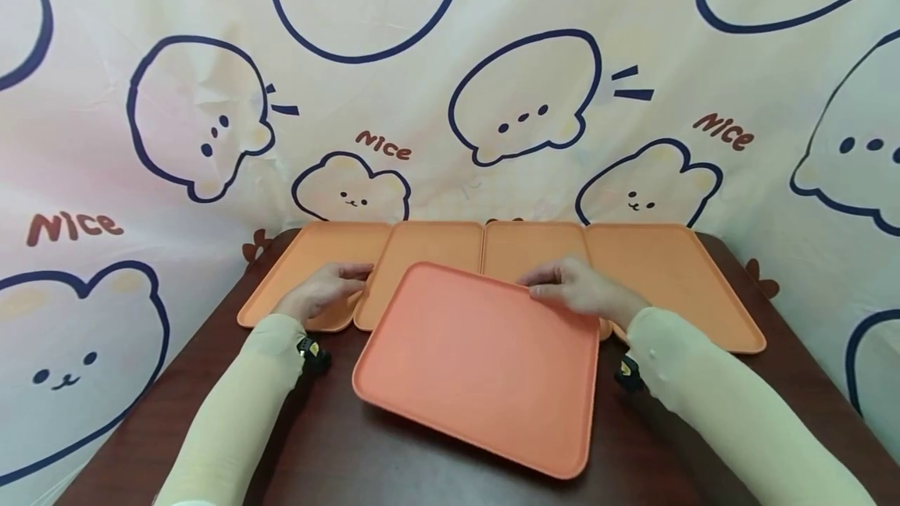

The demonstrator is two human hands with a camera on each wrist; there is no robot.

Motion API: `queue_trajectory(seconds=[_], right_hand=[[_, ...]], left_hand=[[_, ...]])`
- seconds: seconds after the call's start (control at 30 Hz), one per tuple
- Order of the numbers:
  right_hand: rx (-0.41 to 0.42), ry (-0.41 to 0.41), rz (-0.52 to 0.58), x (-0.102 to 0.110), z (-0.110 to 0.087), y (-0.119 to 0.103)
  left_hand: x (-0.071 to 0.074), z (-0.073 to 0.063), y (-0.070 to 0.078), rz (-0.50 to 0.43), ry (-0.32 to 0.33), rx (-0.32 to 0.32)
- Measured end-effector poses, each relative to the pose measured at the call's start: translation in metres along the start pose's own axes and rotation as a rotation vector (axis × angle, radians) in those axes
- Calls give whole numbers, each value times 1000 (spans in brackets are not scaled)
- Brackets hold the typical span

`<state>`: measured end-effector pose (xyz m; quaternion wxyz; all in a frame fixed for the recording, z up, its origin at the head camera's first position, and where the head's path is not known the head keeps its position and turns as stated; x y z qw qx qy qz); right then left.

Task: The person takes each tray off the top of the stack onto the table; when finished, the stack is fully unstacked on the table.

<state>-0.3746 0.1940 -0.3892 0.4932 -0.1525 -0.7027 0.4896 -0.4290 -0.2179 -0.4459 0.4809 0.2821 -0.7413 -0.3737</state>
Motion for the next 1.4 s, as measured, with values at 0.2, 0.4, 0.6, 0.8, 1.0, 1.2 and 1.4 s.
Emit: queue_trajectory(seconds=[0.2,0.4,0.6,0.8,1.0,1.2,1.4], right_hand=[[62,-91,8,-22,-3,-5],[125,-166,-21,-45,-6,-8],[177,-161,-113,-62,-9,-15],[197,-115,-222,-76,-10,-18],[219,-73,-315,-86,-11,-21],[180,9,-340,-82,-7,-18],[203,53,-359,-81,-8,-20]], left_hand=[[1,-2,-2,-10,-2,23],[0,-4,-3,-3,4,42],[1,-6,-2,-8,8,54],[3,-7,-1,-17,11,54],[1,-7,-1,-2,7,52],[-3,-3,6,20,3,19],[-3,1,9,21,7,31]])
Point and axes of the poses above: each hand's wrist, its own z-axis towards the middle knuckle, its own x-axis out of the back of the hand, y = z × x, the point moved 9 cm from there along z, towards the middle knuckle, and after that the axes turned 5 degrees about z, right-handed, at the moved point
